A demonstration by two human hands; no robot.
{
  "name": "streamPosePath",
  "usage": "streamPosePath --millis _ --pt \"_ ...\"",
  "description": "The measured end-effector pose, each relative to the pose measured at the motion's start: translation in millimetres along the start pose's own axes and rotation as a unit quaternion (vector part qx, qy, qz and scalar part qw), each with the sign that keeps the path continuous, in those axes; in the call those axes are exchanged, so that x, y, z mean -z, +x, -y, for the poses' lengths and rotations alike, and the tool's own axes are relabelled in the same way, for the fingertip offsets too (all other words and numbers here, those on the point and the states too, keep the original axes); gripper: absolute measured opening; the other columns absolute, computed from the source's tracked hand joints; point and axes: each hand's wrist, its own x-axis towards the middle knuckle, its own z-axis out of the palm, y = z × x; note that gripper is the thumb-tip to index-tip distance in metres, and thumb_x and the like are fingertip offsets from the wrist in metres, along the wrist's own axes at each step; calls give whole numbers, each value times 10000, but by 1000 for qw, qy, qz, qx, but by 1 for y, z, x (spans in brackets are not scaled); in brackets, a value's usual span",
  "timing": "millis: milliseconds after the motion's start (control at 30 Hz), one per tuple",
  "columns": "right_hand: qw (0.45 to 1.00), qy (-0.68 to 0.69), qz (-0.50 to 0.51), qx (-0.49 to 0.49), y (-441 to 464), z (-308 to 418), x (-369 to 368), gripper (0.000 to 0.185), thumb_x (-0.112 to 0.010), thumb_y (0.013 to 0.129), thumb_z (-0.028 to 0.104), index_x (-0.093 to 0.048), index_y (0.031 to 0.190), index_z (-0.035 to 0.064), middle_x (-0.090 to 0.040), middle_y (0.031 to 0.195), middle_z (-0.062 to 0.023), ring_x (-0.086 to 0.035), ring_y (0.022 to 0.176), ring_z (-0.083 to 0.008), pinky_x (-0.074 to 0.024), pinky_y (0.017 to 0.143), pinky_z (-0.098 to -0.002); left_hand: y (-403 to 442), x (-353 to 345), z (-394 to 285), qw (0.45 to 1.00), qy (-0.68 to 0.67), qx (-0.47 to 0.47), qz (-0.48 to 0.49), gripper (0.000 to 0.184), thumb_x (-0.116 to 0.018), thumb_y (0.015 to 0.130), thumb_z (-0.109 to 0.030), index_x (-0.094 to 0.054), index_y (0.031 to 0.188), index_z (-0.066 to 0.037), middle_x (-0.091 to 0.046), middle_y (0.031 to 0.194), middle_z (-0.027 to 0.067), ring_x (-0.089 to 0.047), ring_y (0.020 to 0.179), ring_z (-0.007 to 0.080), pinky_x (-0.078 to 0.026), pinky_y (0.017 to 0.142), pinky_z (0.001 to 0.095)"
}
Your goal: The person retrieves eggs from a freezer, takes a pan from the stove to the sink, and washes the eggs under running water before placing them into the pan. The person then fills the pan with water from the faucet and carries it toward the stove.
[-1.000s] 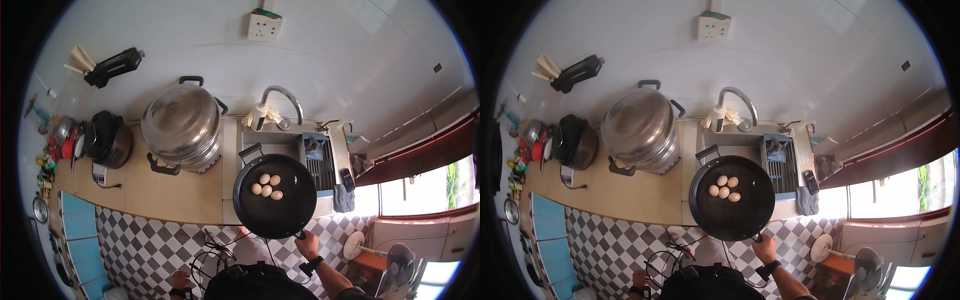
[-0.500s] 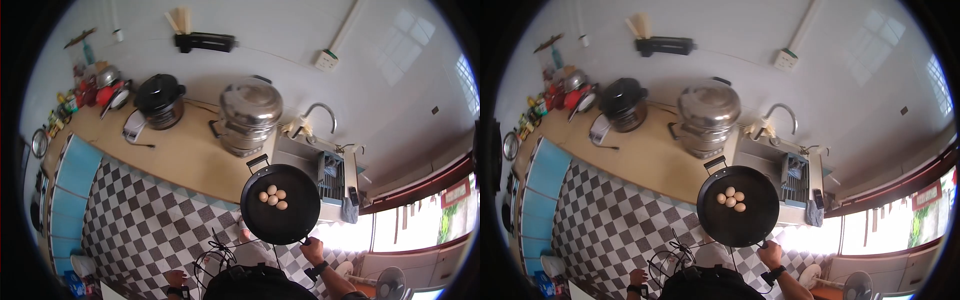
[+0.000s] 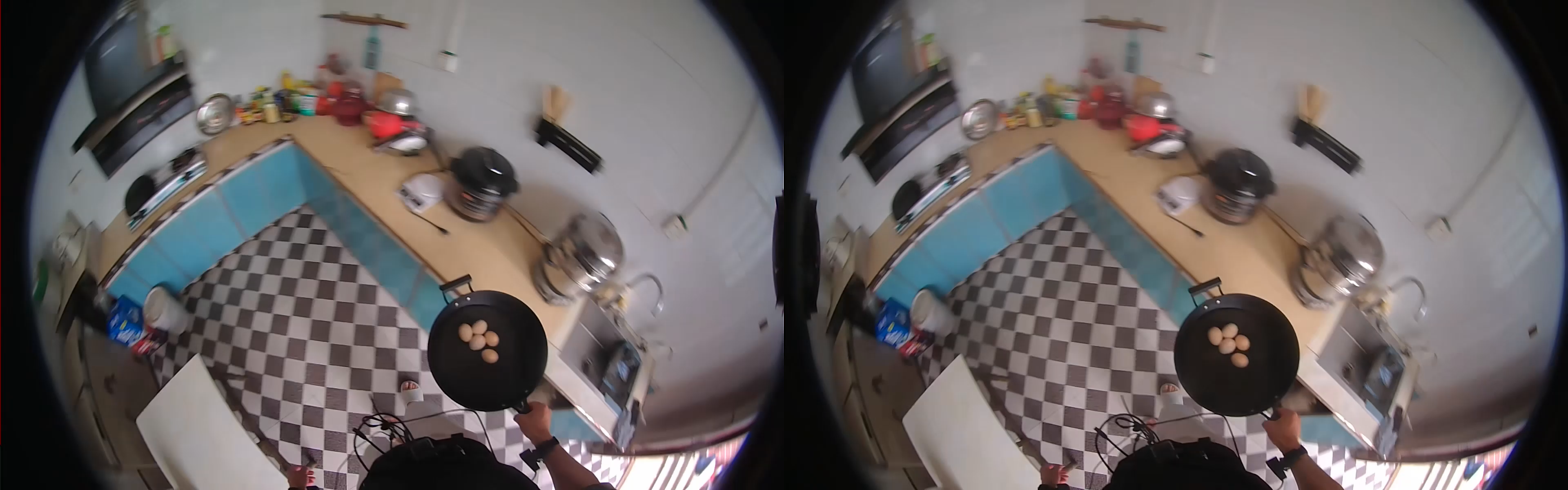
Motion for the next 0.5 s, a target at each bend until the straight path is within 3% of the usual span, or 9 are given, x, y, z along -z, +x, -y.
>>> streamPosePath --millis 233,433,500 --pt "993 -10 51 105 58 165 -72 243 -783 604 198 -709 721 -3 -694 691 -198 -698 683 -378 -558 677 -443 12 11 11 988 -130 50 -58 285 -611 974 -311 -679 1083 -57 -691 837 90 -666 664 222 -515 481 361" --pt "982 -11 91 164 115 340 -142 221 -765 614 190 -703 712 2 -691 691 -198 -692 682 -388 -556 675 -451 59 44 28 978 -189 71 -53 343 -608 987 -369 -707 1155 -88 -689 875 72 -668 725 216 -495 501 337" --pt "971 -21 76 227 135 394 -164 237 -766 622 181 -699 727 -21 -679 685 -211 -682 653 -368 -529 628 -435 36 51 -5 954 -242 135 -110 337 -599 995 -376 -729 1170 -118 -689 854 73 -660 684 224 -494 506 354"
